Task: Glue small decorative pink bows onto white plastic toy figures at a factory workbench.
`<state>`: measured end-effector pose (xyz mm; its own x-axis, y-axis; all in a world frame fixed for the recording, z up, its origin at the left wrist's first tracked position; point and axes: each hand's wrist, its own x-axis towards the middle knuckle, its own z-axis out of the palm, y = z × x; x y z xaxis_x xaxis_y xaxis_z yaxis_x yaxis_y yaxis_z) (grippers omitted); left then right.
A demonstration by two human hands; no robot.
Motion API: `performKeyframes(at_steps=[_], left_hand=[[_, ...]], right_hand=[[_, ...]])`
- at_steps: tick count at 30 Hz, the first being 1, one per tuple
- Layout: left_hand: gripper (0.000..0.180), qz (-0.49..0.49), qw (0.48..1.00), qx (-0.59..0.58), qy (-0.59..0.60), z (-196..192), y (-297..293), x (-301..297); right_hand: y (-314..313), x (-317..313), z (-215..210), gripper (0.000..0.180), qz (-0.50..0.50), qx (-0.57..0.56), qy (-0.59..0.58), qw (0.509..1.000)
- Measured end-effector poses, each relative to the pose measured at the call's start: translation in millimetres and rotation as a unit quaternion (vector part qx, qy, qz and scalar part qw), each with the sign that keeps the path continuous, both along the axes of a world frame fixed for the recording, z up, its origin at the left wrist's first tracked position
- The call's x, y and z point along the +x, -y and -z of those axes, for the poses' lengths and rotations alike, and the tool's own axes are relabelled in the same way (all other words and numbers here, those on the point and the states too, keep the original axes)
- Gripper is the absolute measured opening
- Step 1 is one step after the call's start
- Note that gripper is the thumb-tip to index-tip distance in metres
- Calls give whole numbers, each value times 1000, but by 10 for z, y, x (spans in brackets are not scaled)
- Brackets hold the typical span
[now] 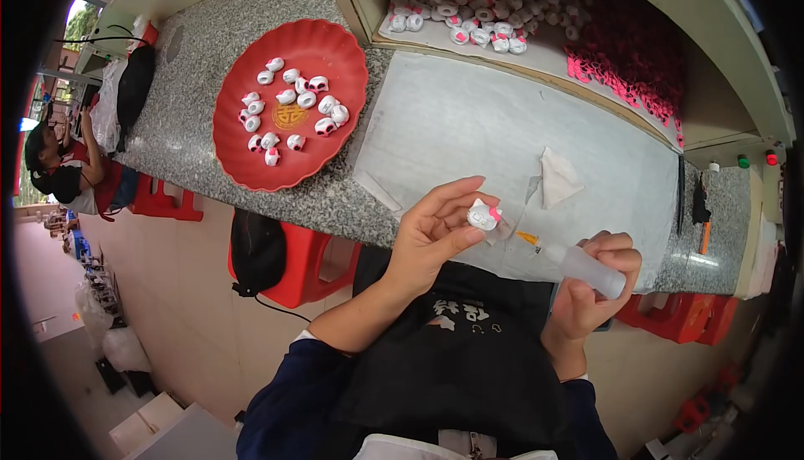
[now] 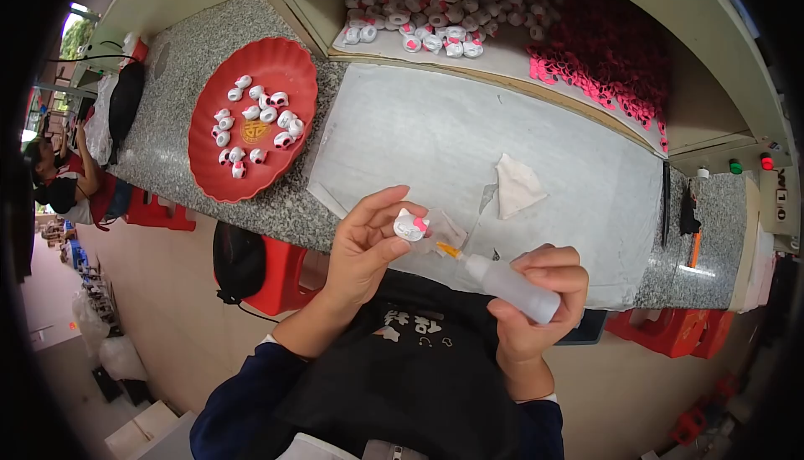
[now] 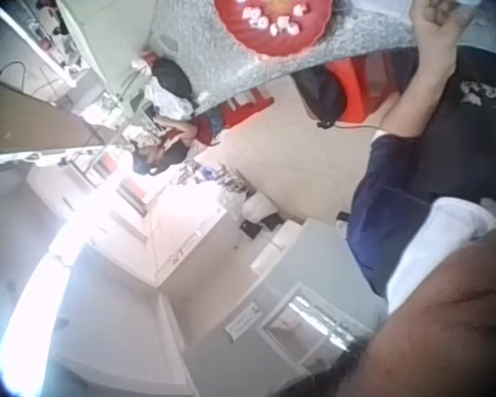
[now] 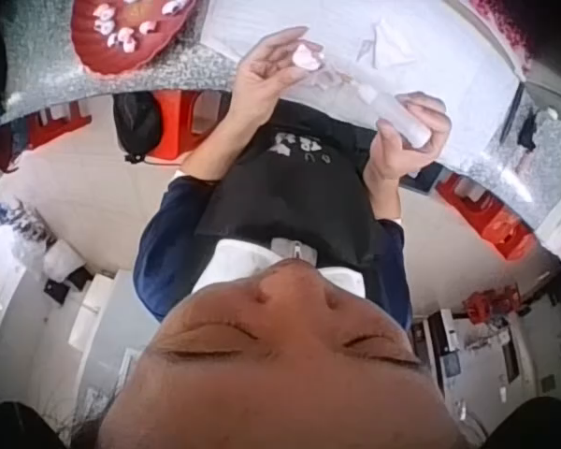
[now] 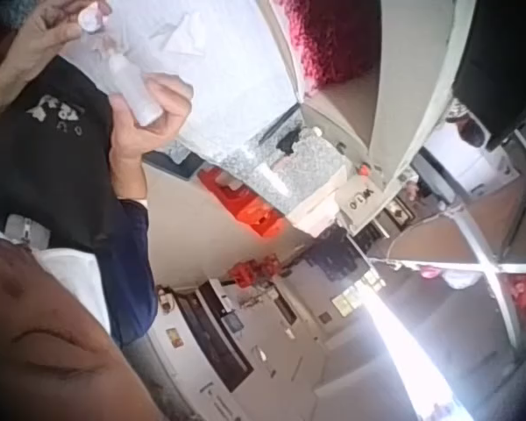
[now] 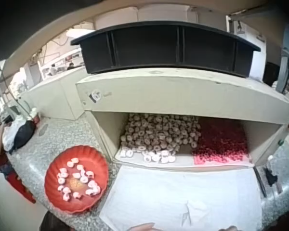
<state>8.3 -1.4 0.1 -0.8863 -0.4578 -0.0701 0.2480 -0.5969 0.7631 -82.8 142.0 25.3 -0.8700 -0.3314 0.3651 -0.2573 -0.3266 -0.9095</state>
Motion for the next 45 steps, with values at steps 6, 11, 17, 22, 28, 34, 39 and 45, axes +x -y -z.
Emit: performKeyframes(at_steps=[6,11,17,22,28,34,39,45], left_hand=[[34,3,1000,-14,9,-18,-8,-1],[34,3,1000,-25,12,-30,-13,-11],[34,9,999,-27,21,-22,-25,-9],[34,5,999,-38,15,-2,-25,-2],[34,-6,1000,-25,6,2,-26,5],[34,3,999,-37,11,-5,-27,11],[34,11,999,-37,19,-19,-37,3],[34,2,997,-75,4,29,-56,-2]], right_hand=[[19,72,-16,43,-6,60,-141,988],[16,57,-25,43,-28,54,-147,987],[-2,38,-6,42,-50,41,-146,987],[-39,26,-11,43,-81,40,-162,983],[-54,33,-30,43,-87,45,-160,982],[9,67,-10,41,-24,56,-179,982],[14,71,-9,41,-31,52,-180,982],[3,68,-6,40,-35,50,-177,982]])
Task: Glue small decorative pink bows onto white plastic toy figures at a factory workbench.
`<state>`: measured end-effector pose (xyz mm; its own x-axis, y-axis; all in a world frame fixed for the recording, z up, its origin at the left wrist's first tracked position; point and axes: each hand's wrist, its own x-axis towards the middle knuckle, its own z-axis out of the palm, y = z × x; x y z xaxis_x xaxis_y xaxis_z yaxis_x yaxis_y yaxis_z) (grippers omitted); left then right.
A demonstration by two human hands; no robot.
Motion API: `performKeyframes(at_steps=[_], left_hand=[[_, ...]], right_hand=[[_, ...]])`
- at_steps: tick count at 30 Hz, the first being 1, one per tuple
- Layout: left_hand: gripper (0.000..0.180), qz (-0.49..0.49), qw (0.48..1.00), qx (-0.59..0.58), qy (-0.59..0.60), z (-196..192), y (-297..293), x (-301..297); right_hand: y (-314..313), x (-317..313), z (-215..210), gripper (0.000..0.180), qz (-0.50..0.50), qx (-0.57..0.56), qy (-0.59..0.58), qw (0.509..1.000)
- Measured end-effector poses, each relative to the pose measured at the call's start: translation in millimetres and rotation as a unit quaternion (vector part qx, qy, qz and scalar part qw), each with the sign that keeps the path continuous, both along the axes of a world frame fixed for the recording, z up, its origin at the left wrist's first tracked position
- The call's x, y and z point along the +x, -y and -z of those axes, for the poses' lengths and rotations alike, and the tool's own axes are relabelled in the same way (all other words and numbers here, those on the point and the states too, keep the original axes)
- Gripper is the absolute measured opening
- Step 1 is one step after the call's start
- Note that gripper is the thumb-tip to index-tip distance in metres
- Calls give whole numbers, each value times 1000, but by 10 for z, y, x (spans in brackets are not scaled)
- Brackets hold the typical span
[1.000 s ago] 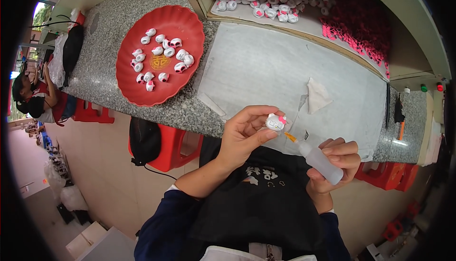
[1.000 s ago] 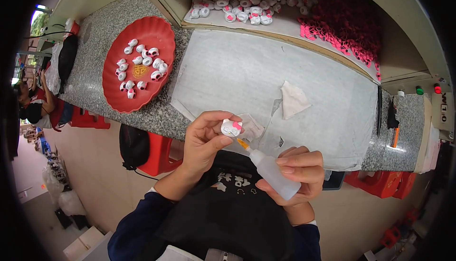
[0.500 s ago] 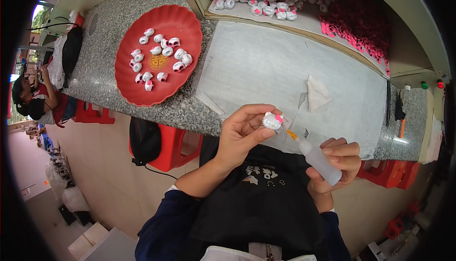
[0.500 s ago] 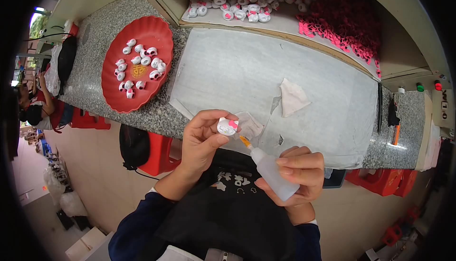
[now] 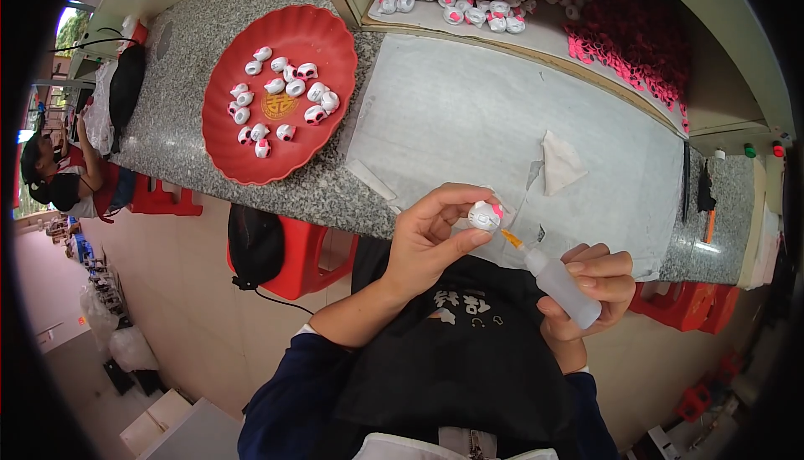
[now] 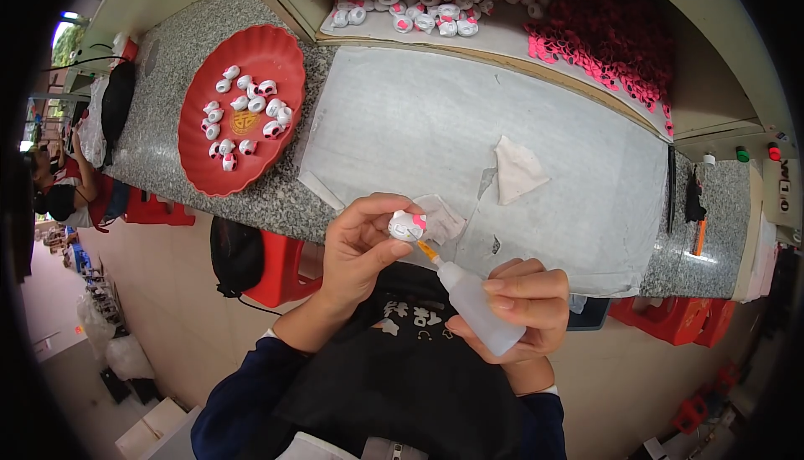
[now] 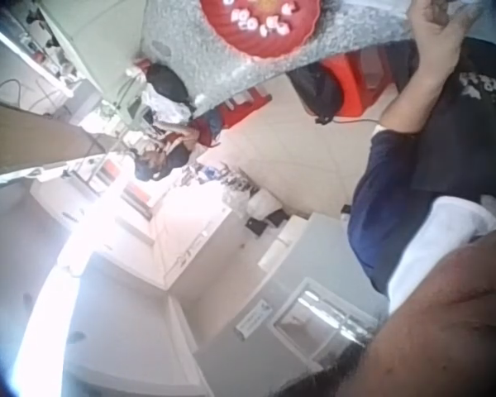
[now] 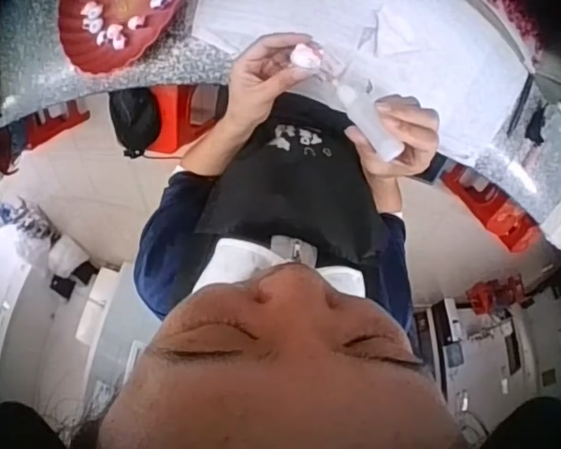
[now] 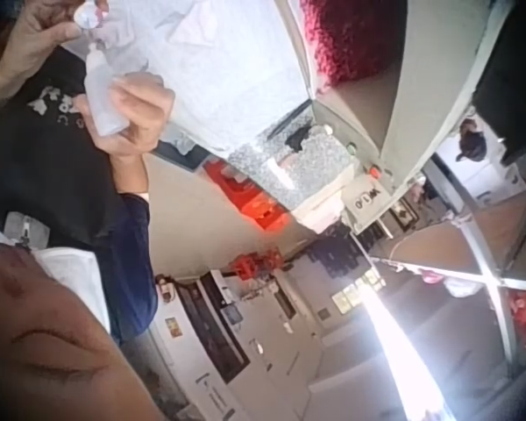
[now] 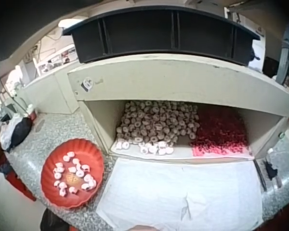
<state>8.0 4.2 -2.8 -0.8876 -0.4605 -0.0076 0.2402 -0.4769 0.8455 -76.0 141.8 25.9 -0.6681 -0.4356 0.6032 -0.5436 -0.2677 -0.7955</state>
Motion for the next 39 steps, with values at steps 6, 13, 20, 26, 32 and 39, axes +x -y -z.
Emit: performKeyframes(at_steps=[6,13,20,26,32,39], left_hand=[[32,-24,992,-125,-22,27,27,-16],[31,-23,985,-168,-15,11,31,-14],[29,-20,988,-156,-10,27,38,-15],[33,14,1000,16,20,-14,33,-42],[37,-73,996,55,5,55,212,-17],[36,-80,996,35,8,39,176,22]], right_hand=[[-1,-1,0,40,2,11,-1,1000],[3,4,-1,40,-14,10,8,1000],[-49,-52,-1,40,-27,15,21,999],[-54,-108,10,40,-28,1,45,999],[49,-631,47,27,-24,92,175,980],[465,-1813,391,21,104,289,-3,952]])
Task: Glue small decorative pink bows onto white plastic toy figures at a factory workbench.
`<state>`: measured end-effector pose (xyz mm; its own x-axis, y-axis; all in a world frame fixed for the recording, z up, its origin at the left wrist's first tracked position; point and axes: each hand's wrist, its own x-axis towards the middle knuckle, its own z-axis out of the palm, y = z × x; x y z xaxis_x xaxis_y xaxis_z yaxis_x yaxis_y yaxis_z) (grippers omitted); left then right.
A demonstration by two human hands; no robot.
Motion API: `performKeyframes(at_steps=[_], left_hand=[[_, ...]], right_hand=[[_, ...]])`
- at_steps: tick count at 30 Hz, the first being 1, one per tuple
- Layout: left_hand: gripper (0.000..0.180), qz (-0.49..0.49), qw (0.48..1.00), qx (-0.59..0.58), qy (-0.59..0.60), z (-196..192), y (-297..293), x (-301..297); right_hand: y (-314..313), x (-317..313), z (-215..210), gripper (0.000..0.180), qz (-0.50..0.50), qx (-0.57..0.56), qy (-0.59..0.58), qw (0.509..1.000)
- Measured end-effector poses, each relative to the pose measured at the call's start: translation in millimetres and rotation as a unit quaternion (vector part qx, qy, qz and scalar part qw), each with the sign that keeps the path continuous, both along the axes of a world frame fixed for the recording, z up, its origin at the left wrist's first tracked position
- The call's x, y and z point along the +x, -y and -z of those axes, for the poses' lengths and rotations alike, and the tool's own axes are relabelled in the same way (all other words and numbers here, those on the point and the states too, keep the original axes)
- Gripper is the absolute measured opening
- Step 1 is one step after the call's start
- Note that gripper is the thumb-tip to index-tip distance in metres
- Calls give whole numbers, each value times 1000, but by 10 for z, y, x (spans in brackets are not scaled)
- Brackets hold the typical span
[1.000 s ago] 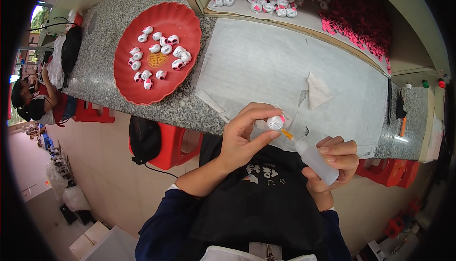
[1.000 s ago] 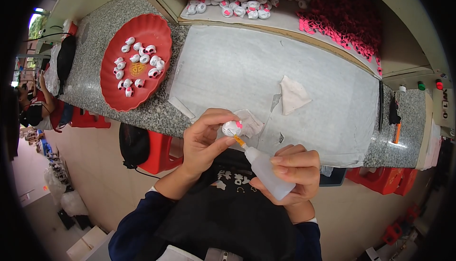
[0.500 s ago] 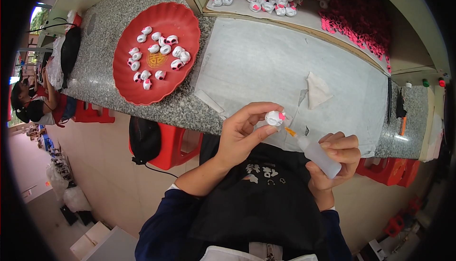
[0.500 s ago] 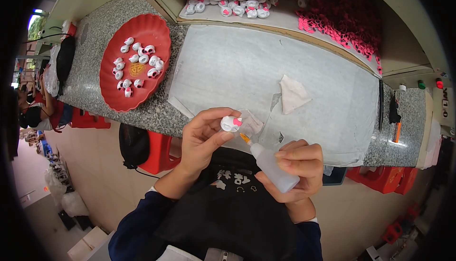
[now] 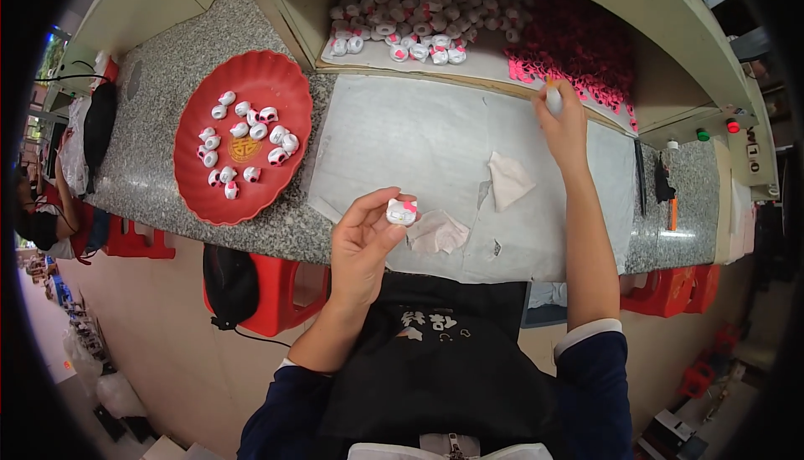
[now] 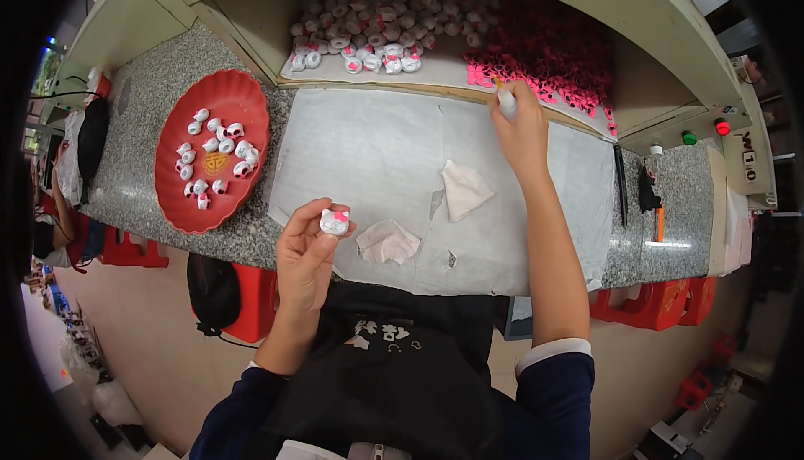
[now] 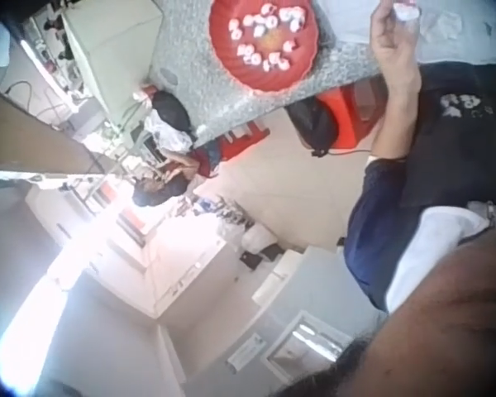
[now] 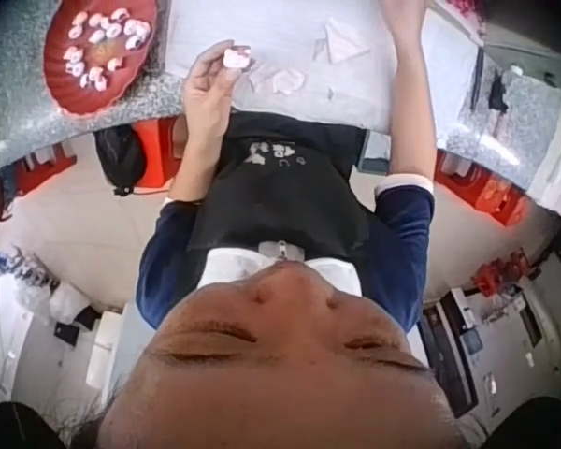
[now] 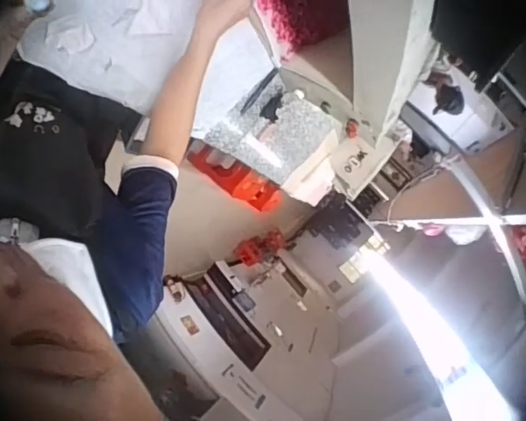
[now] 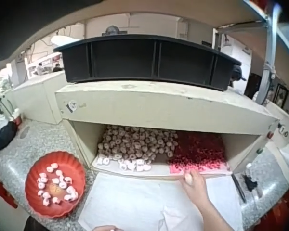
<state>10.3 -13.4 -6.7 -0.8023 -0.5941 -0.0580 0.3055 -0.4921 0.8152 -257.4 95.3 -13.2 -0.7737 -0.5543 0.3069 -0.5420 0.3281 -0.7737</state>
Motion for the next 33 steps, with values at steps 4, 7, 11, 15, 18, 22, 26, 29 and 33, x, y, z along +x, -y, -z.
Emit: performKeyframes(at_steps=[4,7,11,15,18,22,26,29,33], left_hand=[[36,16,1000,4,1,-1,-6,-19],[37,23,1000,10,4,-8,12,-24],[37,20,1000,15,11,-19,5,-48],[37,33,999,10,4,-14,-29,-77],[36,43,999,2,4,-10,-40,-96],[36,56,996,-66,16,-8,-91,-102],[33,28,969,-244,34,-7,-121,-109],[29,11,931,-362,52,-27,-130,-105],[27,-3,902,-428,60,-119,-155,-125]], right_hand=[[107,-216,59,18,28,128,-195,972],[62,-213,15,15,-13,145,-185,972],[28,-118,6,15,-24,136,-182,974],[-67,290,-152,9,-21,16,-87,996],[-178,815,-254,5,-8,-81,80,993],[-297,1261,-250,6,-56,-144,182,971],[-294,1532,-309,7,-108,-211,393,888],[-276,1598,-303,8,-118,-228,443,859],[-265,1606,-275,8,-126,-219,465,848]])
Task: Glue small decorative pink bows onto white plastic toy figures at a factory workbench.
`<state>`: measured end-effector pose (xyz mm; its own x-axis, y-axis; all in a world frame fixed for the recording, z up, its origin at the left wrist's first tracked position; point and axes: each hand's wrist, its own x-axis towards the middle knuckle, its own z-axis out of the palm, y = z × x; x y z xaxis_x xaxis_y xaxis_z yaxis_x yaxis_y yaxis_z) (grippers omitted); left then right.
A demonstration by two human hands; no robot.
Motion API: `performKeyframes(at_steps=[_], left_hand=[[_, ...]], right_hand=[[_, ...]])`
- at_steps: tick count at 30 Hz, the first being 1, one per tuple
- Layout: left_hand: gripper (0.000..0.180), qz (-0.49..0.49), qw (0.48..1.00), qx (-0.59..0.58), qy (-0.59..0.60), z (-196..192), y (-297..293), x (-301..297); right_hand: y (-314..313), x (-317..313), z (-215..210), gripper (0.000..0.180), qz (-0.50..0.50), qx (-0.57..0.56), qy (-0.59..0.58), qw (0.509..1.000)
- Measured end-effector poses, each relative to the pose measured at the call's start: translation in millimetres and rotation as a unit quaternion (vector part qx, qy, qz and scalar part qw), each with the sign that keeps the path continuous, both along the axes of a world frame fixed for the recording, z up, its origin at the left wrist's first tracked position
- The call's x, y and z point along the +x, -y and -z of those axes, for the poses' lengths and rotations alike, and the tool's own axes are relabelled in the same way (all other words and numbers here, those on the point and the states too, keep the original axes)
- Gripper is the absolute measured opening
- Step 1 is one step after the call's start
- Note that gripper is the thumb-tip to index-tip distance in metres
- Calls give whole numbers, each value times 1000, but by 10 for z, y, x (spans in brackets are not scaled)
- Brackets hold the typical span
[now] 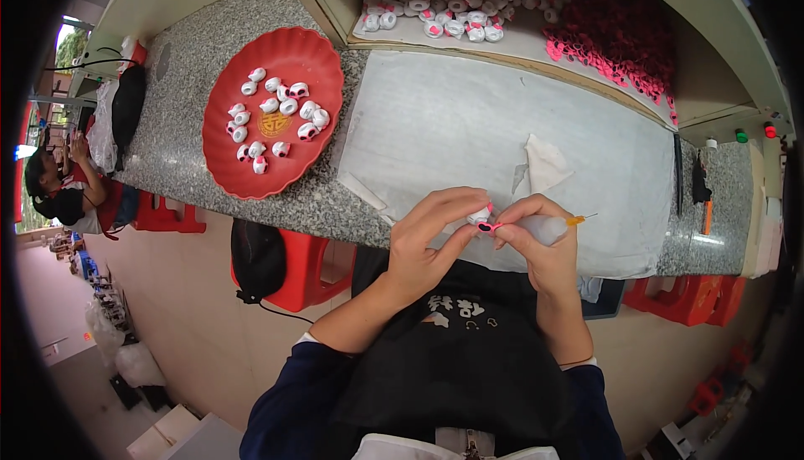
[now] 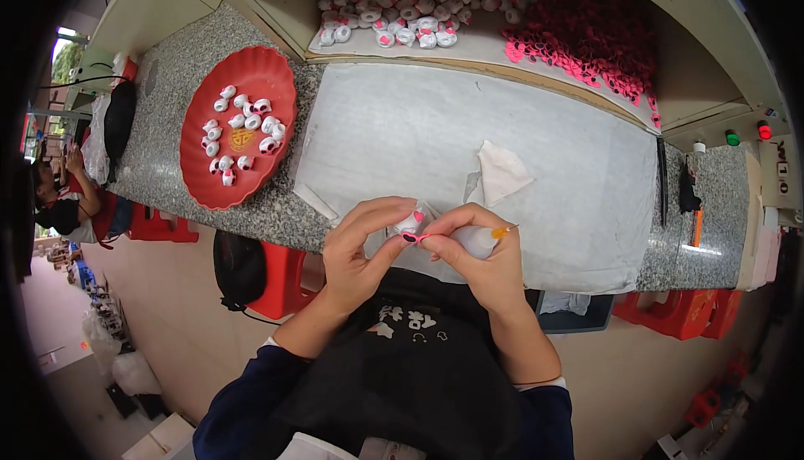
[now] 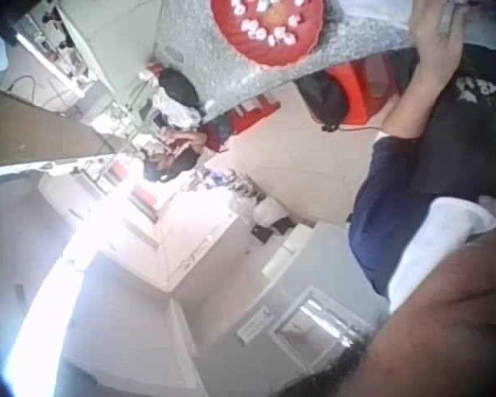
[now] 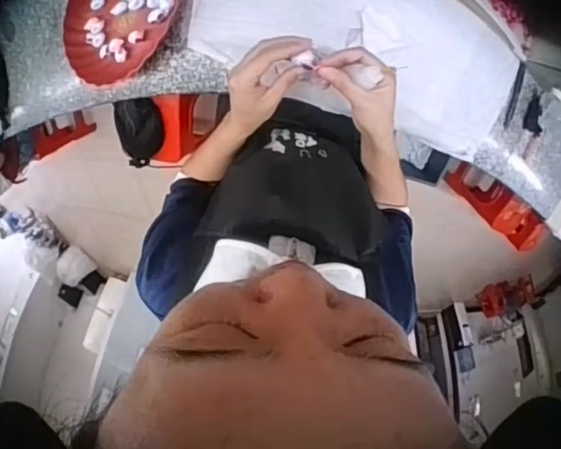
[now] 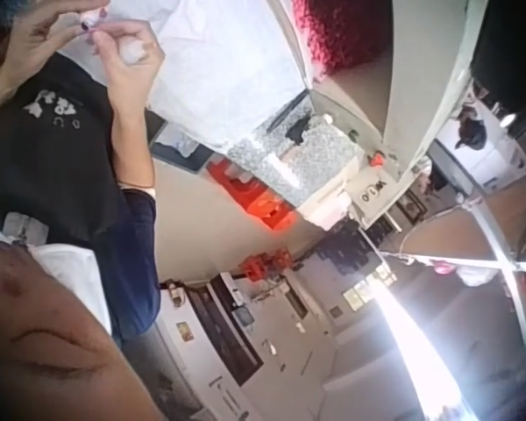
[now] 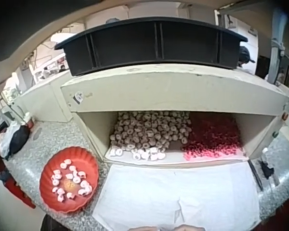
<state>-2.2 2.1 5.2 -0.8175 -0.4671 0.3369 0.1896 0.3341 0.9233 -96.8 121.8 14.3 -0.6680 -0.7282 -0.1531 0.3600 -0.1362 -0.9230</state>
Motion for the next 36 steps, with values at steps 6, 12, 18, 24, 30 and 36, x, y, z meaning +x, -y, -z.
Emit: performKeyframes(at_steps=[6,12,18,24,30,36], left_hand=[[25,7,1000,-15,-1,-8,9,5],[28,41,996,80,-20,87,6,52],[27,119,918,376,-39,53,27,75],[25,132,923,359,-30,90,24,78],[24,158,924,346,-28,120,24,95],[20,135,938,319,-6,82,7,112]], right_hand=[[9,7,41,8,12,25,-31,999],[10,77,177,17,41,25,-87,995],[54,83,35,33,21,-23,-55,998],[48,82,68,31,-20,-14,-10,1000],[-12,64,55,22,-32,-23,5,999],[-16,98,54,25,-26,-2,10,1000]])
